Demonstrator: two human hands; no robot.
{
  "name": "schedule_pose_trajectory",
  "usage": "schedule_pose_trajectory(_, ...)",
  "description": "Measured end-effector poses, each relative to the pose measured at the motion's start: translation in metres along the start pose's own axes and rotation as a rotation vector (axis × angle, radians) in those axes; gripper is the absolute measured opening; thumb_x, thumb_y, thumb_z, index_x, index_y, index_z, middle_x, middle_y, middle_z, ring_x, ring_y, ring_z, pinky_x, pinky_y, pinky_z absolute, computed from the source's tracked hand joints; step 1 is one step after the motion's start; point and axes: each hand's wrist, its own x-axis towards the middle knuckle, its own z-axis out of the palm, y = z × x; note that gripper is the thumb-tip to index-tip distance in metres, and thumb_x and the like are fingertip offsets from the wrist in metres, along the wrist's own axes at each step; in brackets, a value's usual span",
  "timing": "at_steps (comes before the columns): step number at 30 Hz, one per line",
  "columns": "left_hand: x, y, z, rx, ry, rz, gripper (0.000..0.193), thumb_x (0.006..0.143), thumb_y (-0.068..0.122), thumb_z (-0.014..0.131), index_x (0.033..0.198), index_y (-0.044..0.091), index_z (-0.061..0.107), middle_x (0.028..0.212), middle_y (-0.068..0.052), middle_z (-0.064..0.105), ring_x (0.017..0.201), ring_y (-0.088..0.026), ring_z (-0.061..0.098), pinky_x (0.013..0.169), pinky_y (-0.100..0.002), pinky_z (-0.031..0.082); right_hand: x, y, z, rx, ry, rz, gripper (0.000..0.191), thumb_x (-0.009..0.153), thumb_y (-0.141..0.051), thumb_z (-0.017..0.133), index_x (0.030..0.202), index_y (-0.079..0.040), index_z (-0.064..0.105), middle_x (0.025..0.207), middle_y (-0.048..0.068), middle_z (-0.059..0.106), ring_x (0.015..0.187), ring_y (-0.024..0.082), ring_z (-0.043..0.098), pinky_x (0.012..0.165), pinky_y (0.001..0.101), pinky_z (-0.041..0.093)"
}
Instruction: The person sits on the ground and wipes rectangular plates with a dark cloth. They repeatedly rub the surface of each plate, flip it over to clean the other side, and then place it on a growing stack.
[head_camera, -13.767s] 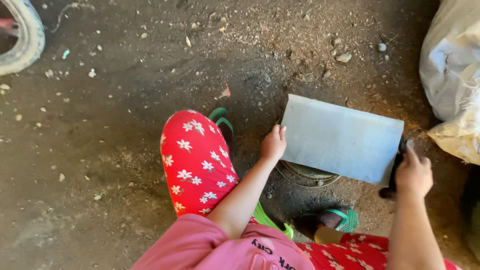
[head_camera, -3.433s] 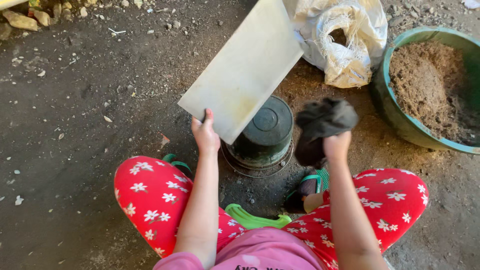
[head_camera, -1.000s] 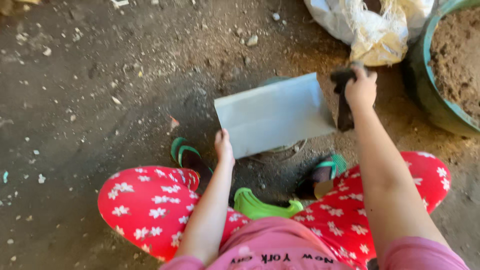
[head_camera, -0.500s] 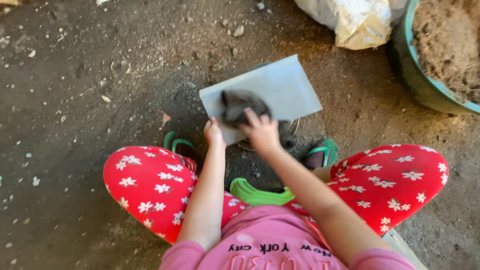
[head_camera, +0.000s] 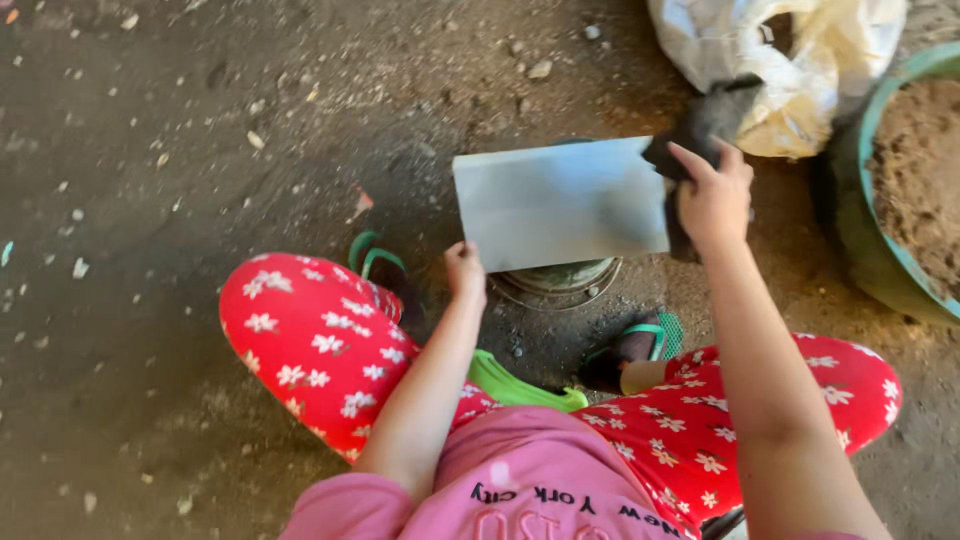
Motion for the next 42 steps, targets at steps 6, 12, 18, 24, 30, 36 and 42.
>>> schedule_pose_trajectory(6, -0.005, -0.013, -0.011, -0.219, -0.092, -0.124, 0.029, 0.093, 0.003, 0.052, 0.118, 0.012, 0.064, 0.107, -0.005, 0.070, 0.089, -0.018, 0.071, 0.068, -0.036, 0.062, -0.011, -0.171, 0.078, 0.059, -0.570, -0.587, 0.069, 0.069, -0.015, 0.074, 0.137, -0.024, 0.065, 0.125, 0.012, 0.060, 0.114, 0.037, 0.056, 0.093, 0.0511, 0.048)
schedule_pose_trajectory(12, 0.002, -0.013, -0.013, -0.147, -0.061, -0.015, 0.020, 0.103, 0.006, 0.058, 0.122, 0.007, 0.065, 0.107, -0.007, 0.072, 0.087, -0.018, 0.068, 0.069, -0.033, 0.059, 0.015, -0.209, 0.167, -0.004, -0.402, -0.572, 0.047, 0.082, -0.015, 0.070, 0.124, -0.035, 0.075, 0.135, -0.002, 0.055, 0.121, 0.028, 0.050, 0.097, 0.0528, 0.045)
schedule_pose_trajectory(18, -0.003, -0.013, 0.004, -0.232, -0.036, -0.026, 0.030, 0.103, 0.008, 0.053, 0.132, 0.010, 0.062, 0.114, -0.003, 0.069, 0.095, -0.014, 0.066, 0.076, -0.032, 0.059, 0.078, -0.193, 0.201, -0.049, -0.311, -0.218, 0.048, 0.080, -0.017, 0.069, 0.125, -0.034, 0.073, 0.136, 0.003, 0.052, 0.124, 0.033, 0.047, 0.097, 0.0562, 0.044)
schedule_pose_trajectory(24, -0.005, 0.016, 0.002, 0.336, -0.051, 0.094, 0.037, 0.097, 0.014, 0.060, 0.133, 0.006, 0.059, 0.124, -0.015, 0.068, 0.112, -0.030, 0.066, 0.094, -0.043, 0.055, 0.111, -0.112, 0.179, -0.083, -0.192, 0.250, 0.049, 0.083, -0.012, 0.067, 0.128, -0.030, 0.072, 0.138, 0.012, 0.049, 0.128, 0.042, 0.042, 0.100, 0.0589, 0.042)
schedule_pose_trajectory(30, 0.047, 0.059, 0.019, 0.507, 0.008, 0.401, 0.054, 0.098, 0.029, 0.068, 0.138, -0.003, 0.052, 0.131, -0.024, 0.063, 0.123, -0.037, 0.061, 0.103, -0.043, 0.047, 0.094, 0.034, 0.121, 0.358, 0.201, 0.511, 0.051, 0.082, -0.008, 0.064, 0.132, -0.015, 0.070, 0.128, 0.022, 0.062, 0.117, 0.037, 0.058, 0.104, 0.0447, 0.048)
schedule_pose_trajectory(36, 0.079, 0.101, 0.076, 0.123, -0.058, 0.084, 0.020, 0.094, 0.015, 0.062, 0.108, 0.003, 0.070, 0.096, -0.007, 0.074, 0.086, -0.019, 0.067, 0.077, -0.036, 0.053, 0.058, 0.112, 0.022, 1.495, 0.239, 0.841, 0.060, 0.092, 0.003, 0.050, 0.149, -0.013, 0.061, 0.132, 0.012, 0.071, 0.110, 0.025, 0.073, 0.099, 0.0409, 0.060)
schedule_pose_trajectory(42, 0.028, 0.219, 0.092, 0.252, -0.338, 0.753, 0.012, 0.106, 0.013, 0.056, 0.114, 0.007, 0.064, 0.097, -0.004, 0.071, 0.086, -0.013, 0.064, 0.080, -0.030, 0.052, 0.063, 0.053, -0.098, 1.365, 0.295, 0.706, 0.067, 0.090, 0.005, 0.049, 0.152, -0.019, 0.056, 0.136, 0.013, 0.071, 0.109, 0.027, 0.066, 0.096, 0.0419, 0.058)
